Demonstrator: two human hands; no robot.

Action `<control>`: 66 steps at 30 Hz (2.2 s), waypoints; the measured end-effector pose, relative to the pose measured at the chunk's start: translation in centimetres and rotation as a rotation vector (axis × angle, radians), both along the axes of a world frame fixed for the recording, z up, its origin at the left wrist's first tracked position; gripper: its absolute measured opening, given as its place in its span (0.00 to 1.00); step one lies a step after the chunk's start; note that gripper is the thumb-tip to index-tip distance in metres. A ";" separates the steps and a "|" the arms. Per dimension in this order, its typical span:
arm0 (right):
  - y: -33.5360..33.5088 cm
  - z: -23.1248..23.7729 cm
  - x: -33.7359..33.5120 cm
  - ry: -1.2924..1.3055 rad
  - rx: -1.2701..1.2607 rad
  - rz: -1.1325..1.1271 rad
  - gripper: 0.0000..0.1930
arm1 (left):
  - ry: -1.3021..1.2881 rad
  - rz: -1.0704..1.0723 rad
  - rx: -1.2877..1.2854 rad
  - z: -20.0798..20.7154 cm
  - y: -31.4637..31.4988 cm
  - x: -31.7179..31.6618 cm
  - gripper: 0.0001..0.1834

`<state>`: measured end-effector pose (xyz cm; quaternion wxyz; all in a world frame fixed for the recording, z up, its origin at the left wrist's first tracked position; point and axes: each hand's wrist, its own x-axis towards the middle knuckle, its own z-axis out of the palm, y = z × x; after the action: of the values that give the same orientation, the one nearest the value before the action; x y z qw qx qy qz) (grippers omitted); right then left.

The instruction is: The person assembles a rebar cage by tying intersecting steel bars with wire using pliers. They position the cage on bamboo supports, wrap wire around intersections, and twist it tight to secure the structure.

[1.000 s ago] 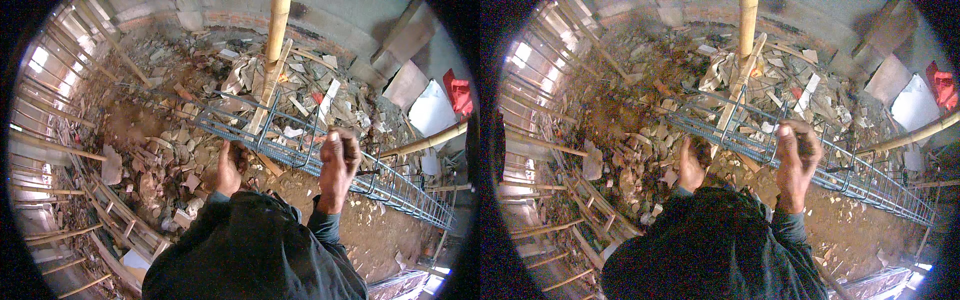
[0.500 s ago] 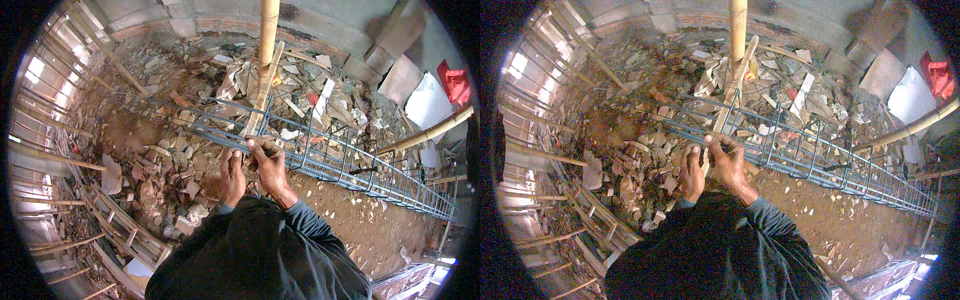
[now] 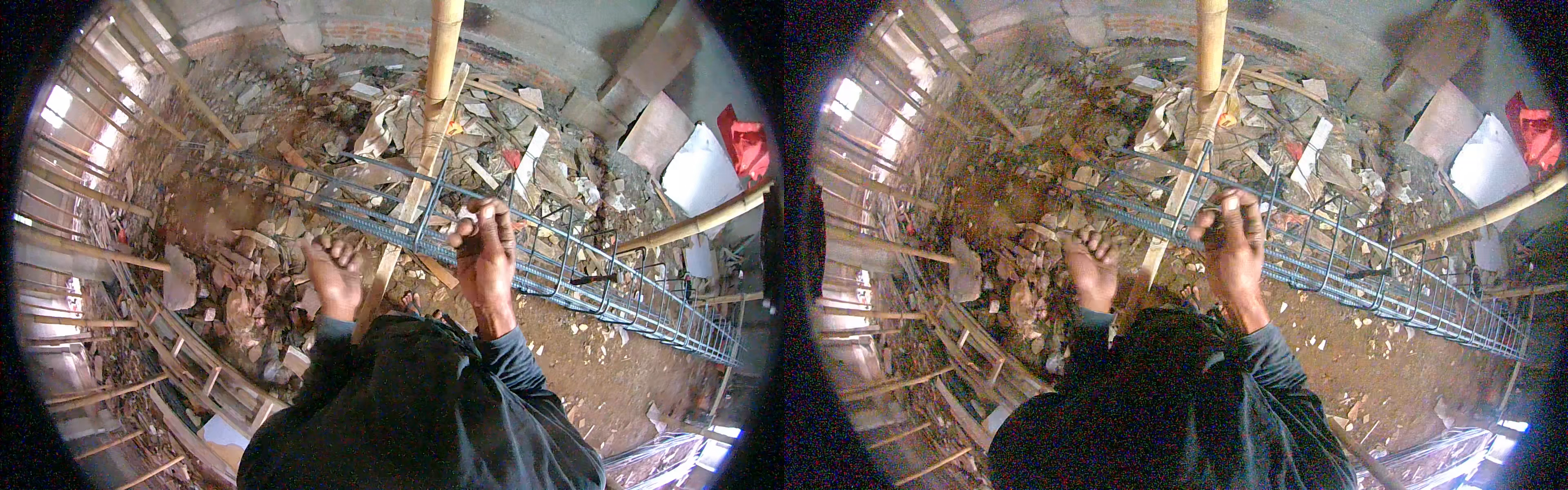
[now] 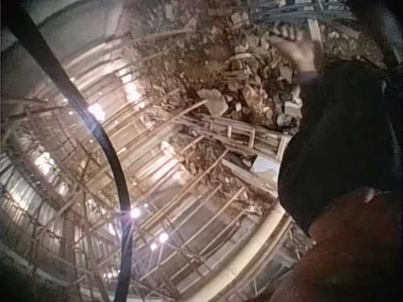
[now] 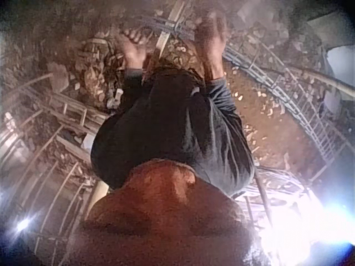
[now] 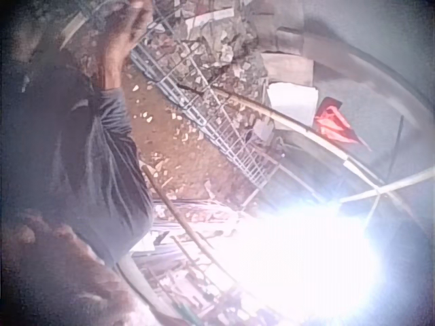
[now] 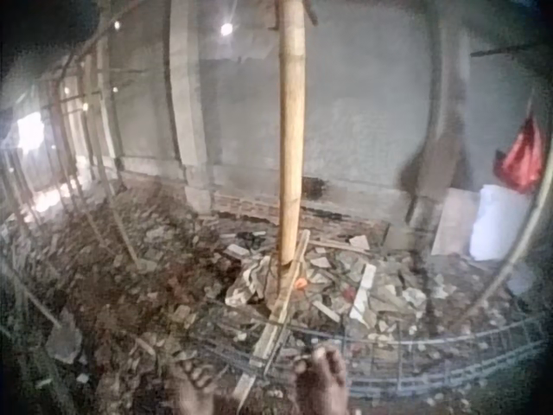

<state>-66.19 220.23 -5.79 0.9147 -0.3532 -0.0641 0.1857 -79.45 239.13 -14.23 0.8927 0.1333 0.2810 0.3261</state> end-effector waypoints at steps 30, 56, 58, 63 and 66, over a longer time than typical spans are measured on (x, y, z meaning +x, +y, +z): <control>4.9 2.0 -0.3 -0.190 -0.244 0.115 0.07 | 0.619 0.372 1.184 11.3 0.8 -7.4 0.19; 3.6 1.2 -1.9 -0.031 -0.383 0.603 0.08 | 0.125 -0.222 0.929 9.8 -3.7 2.1 0.14; 3.4 1.3 -1.8 -0.031 -0.414 0.621 0.08 | 0.106 -0.286 0.730 9.7 -3.4 2.0 0.16; 3.3 1.0 -1.8 -0.019 -0.381 0.642 0.09 | 0.103 -0.291 0.652 9.6 -3.1 2.5 0.19; 3.1 0.8 -1.6 0.049 -0.384 0.646 0.08 | 0.079 -0.260 0.838 10.0 -3.4 2.6 0.14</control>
<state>-67.79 223.38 -5.02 0.7274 -0.4752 -0.1145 0.4817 -76.82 235.72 -4.27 0.7836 0.5306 0.1393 0.2916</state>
